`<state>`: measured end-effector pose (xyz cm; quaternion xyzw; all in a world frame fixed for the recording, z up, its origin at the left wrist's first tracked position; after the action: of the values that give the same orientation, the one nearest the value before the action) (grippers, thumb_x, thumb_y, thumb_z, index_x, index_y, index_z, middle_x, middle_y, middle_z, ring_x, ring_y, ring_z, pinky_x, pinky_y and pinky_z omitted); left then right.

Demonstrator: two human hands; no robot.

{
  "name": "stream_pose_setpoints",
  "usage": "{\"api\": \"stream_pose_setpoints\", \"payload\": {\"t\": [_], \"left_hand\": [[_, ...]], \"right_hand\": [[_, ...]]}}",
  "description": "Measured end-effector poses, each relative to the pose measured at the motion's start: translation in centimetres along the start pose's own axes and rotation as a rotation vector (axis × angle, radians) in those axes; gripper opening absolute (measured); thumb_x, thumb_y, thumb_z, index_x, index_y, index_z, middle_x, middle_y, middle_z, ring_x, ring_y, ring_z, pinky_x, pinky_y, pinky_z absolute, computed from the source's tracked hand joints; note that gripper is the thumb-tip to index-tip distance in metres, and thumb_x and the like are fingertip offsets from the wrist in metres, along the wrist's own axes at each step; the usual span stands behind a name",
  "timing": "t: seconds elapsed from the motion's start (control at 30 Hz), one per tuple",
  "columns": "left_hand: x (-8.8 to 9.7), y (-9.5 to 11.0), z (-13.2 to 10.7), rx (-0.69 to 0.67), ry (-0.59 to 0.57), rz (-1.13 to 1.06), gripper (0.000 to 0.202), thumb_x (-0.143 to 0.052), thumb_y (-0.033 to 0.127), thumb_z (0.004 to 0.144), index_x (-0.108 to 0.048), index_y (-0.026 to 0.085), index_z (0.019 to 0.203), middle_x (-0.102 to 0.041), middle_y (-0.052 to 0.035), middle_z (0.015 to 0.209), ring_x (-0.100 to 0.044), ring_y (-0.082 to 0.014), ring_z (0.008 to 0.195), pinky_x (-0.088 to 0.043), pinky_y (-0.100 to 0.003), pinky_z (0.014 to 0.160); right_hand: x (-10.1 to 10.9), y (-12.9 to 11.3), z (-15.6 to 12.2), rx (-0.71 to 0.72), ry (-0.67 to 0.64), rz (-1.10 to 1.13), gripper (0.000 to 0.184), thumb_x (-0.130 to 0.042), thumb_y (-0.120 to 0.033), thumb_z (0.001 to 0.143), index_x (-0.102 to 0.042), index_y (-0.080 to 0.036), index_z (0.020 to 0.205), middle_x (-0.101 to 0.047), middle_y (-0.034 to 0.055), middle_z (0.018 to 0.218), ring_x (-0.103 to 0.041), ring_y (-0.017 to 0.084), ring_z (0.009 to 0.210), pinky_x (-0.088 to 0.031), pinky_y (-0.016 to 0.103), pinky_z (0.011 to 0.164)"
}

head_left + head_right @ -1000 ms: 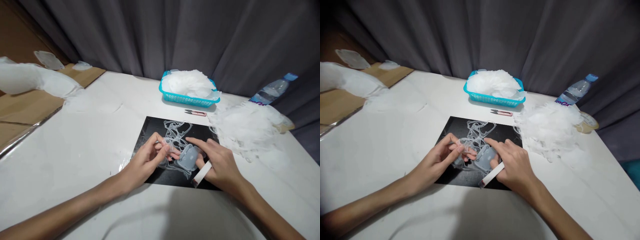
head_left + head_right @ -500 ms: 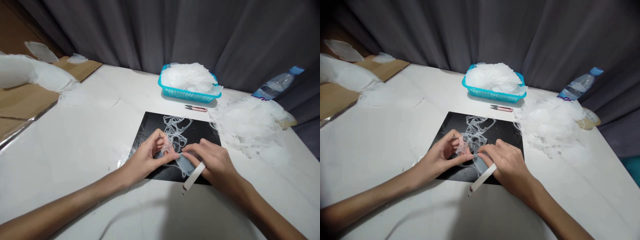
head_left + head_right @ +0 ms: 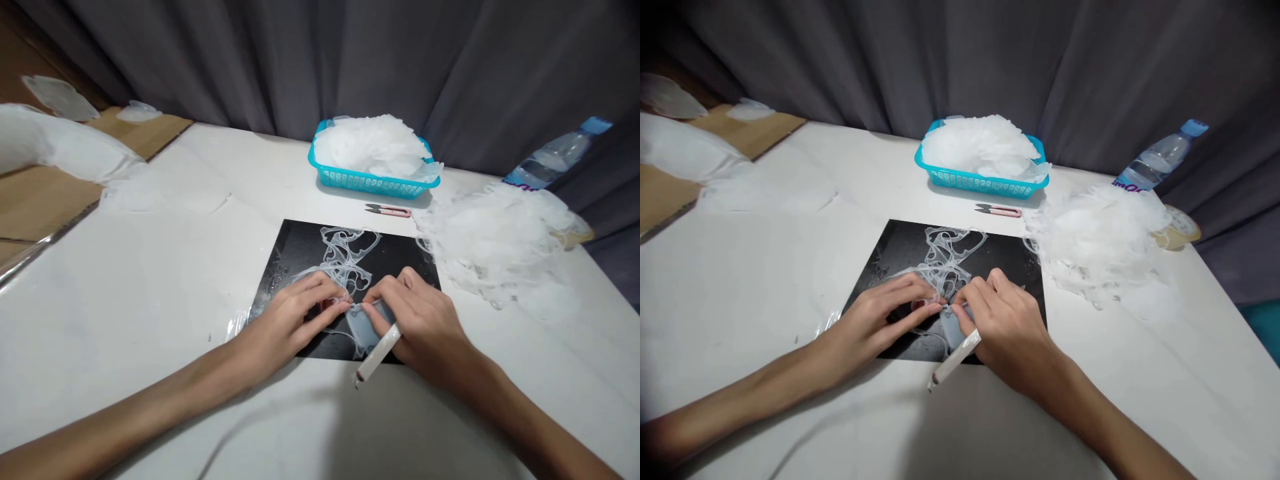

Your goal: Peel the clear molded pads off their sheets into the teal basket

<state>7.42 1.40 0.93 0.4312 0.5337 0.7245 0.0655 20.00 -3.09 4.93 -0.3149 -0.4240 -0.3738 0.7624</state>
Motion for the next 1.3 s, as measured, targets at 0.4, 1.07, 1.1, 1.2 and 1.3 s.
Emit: {"api": "stream_pose_setpoints", "payload": {"t": [0.4, 1.07, 1.1, 1.2, 1.3], "left_hand": [[-0.8, -0.2, -0.5, 0.051, -0.073, 0.063, 0.017, -0.047, 0.029, 0.108, -0.059, 0.021, 0.097, -0.056, -0.0016, 0.098, -0.056, -0.0165, 0.088, -0.044, -0.028, 0.082], [2.9, -1.6, -0.4, 0.095, 0.055, 0.189, 0.012, -0.056, 0.022, 0.096, -0.06, 0.02, 0.085, -0.058, 0.001, 0.086, -0.053, -0.0143, 0.075, -0.041, -0.025, 0.072], [3.0, -1.6, -0.3, 0.1, 0.057, 0.194, 0.012, -0.056, 0.021, 0.096, -0.059, 0.02, 0.085, -0.058, 0.0012, 0.085, -0.052, -0.0143, 0.074, -0.041, -0.025, 0.071], [3.3, -1.5, -0.2, 0.108, 0.067, 0.201, 0.012, -0.056, 0.022, 0.095, -0.058, 0.02, 0.084, -0.057, 0.0017, 0.084, -0.052, -0.0146, 0.074, -0.041, -0.026, 0.071], [3.4, -1.4, -0.1, 0.117, 0.087, 0.23, 0.011, -0.054, 0.023, 0.096, -0.056, 0.02, 0.085, -0.057, 0.0012, 0.086, -0.053, -0.0156, 0.076, -0.041, -0.027, 0.073]], "right_hand": [[-0.9, -0.3, -0.3, -0.022, -0.042, 0.083, 0.019, -0.052, -0.014, 0.099, -0.058, -0.019, 0.083, -0.061, 0.002, 0.073, -0.046, 0.018, 0.072, -0.032, 0.032, 0.062], [0.7, 7.4, -1.1, -0.416, 0.011, 0.253, 0.013, -0.052, -0.03, 0.103, -0.057, -0.021, 0.096, -0.064, 0.0025, 0.088, -0.059, 0.017, 0.077, -0.043, 0.029, 0.067], [0.7, 7.2, -1.1, -0.418, 0.011, 0.273, 0.012, -0.053, -0.03, 0.103, -0.057, -0.022, 0.096, -0.064, 0.0021, 0.088, -0.06, 0.017, 0.077, -0.043, 0.029, 0.067], [0.0, 6.4, -1.1, -0.41, -0.039, 0.344, 0.009, -0.054, -0.026, 0.102, -0.059, -0.022, 0.108, -0.065, 0.0009, 0.089, -0.061, 0.017, 0.079, -0.046, 0.028, 0.069], [-0.9, 5.1, -0.9, -0.346, -0.13, 0.375, 0.025, -0.05, -0.02, 0.102, -0.06, -0.021, 0.125, -0.068, 0.0021, 0.091, -0.063, 0.018, 0.084, -0.048, 0.029, 0.072]]}}
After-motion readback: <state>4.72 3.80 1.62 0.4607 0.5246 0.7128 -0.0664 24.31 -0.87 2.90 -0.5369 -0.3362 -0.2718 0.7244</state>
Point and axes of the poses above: each hand's wrist, its own z-axis towards the middle knuckle, its own x-axis out of the back of the hand, y = z × x, the point moved 9 cm from there along z, towards the middle knuckle
